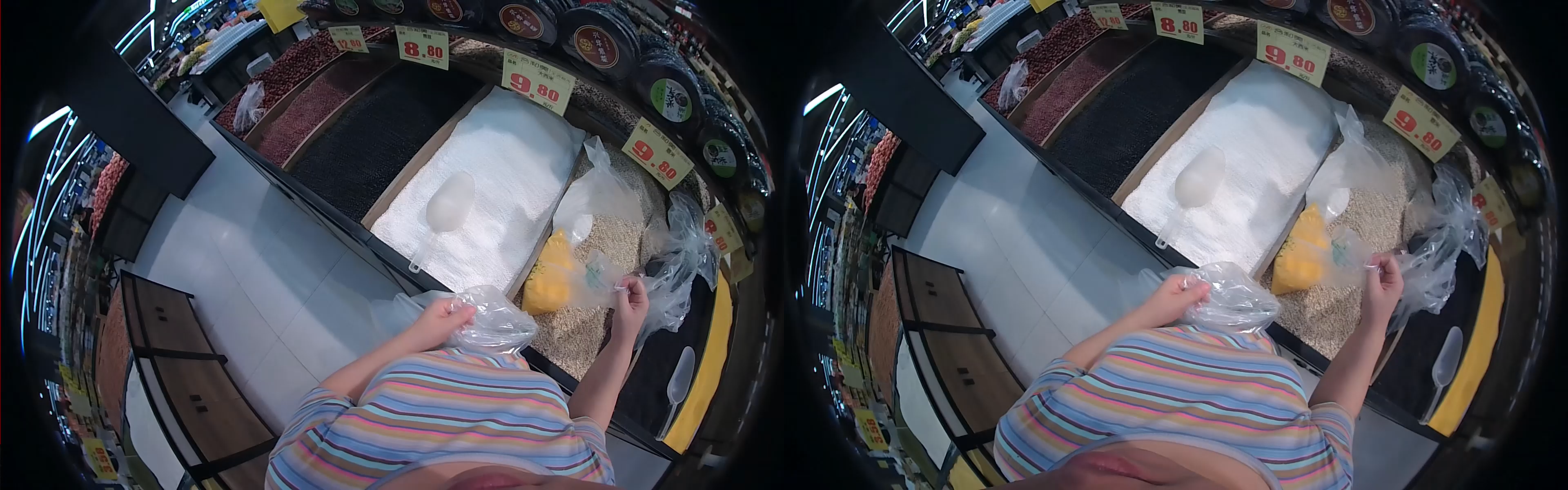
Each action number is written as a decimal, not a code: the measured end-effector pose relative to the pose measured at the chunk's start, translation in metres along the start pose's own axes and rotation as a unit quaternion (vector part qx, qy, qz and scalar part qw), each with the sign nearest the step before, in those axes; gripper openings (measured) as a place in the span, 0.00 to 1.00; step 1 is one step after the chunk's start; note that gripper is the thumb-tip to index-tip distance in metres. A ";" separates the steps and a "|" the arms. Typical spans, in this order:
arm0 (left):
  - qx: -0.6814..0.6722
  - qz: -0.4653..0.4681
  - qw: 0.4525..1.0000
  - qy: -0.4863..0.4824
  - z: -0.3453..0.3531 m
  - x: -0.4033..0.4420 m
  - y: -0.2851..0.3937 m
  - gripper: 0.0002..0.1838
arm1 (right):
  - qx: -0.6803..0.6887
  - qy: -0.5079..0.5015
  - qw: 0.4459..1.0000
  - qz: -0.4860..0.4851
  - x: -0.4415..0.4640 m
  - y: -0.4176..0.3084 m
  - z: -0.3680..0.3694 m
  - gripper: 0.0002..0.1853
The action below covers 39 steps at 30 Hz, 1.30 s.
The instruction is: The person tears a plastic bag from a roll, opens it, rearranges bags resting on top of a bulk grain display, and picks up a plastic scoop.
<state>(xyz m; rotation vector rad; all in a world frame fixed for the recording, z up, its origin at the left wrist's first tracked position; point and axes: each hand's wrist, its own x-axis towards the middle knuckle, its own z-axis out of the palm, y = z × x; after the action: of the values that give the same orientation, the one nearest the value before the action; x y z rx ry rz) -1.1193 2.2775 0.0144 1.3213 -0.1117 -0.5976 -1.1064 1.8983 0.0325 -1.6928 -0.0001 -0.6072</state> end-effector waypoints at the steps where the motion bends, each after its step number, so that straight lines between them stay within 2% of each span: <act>1: -0.001 -0.003 1.000 -0.003 0.001 -0.001 0.002 0.13 | -0.023 0.010 1.000 0.000 -0.001 -0.004 0.002 0.03; 6: 0.014 0.000 1.000 0.015 0.000 -0.007 0.003 0.13 | -0.099 0.070 0.992 0.030 -0.005 -0.027 0.011 0.05; 9: 0.011 0.000 0.999 0.031 -0.002 -0.012 0.002 0.13 | -0.224 0.040 0.974 0.015 -0.003 -0.043 0.001 0.07; 12: 0.001 0.002 0.999 0.044 -0.004 -0.017 0.002 0.13 | -0.238 0.053 0.969 0.032 -0.002 -0.065 -0.002 0.08; 15: 0.004 -0.007 0.998 0.063 -0.003 -0.026 0.012 0.13 | -0.270 0.097 0.958 -0.024 -0.002 -0.071 -0.005 0.09; 16: 0.007 -0.011 0.998 0.067 -0.003 -0.029 0.016 0.12 | -0.234 0.112 0.965 -0.045 -0.003 -0.074 -0.005 0.09; 19: 0.013 0.003 0.997 0.075 -0.012 -0.032 0.007 0.12 | -0.209 0.215 0.939 -0.170 -0.006 -0.087 0.008 0.10; 20: 0.015 0.011 0.997 0.075 -0.015 -0.032 0.002 0.12 | -0.177 0.209 0.935 -0.225 -0.009 -0.090 0.011 0.11; 23: -0.001 0.010 0.996 0.089 -0.013 -0.037 0.003 0.12 | -0.114 0.104 0.926 -0.345 -0.020 -0.101 0.035 0.10; 24: -0.009 0.018 0.996 0.084 -0.012 -0.038 0.002 0.12 | -0.069 0.028 0.942 -0.327 -0.027 -0.112 0.051 0.10; 26: -0.026 0.033 0.997 0.072 -0.009 -0.038 0.000 0.13 | -0.090 -0.130 0.951 -0.265 -0.035 -0.119 0.079 0.11; 28: 0.010 0.017 0.999 0.038 -0.007 -0.042 0.011 0.14 | -0.148 -0.265 0.921 -0.244 -0.037 -0.122 0.111 0.18; 30: 0.028 0.003 1.000 0.013 -0.007 -0.044 0.014 0.14 | -0.165 -0.341 0.910 -0.169 -0.049 -0.115 0.136 0.26; 33: 0.025 -0.004 1.000 -0.002 -0.006 -0.044 0.011 0.14 | -0.164 -0.434 0.883 -0.075 -0.066 -0.083 0.153 0.31; 36: 0.022 0.006 1.000 -0.009 -0.005 -0.044 0.011 0.14 | -0.204 -0.526 0.821 0.091 -0.071 -0.087 0.155 0.31; 39: 0.017 0.005 1.000 -0.021 -0.006 -0.040 0.009 0.12 | -0.169 -0.486 0.852 0.101 -0.080 -0.074 0.149 0.27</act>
<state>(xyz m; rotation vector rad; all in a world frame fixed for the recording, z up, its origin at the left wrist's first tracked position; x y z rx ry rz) -1.1477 2.3027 0.0311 1.3414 -0.1636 -0.6164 -1.1412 2.0773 0.0563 -2.1462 -0.4573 0.4868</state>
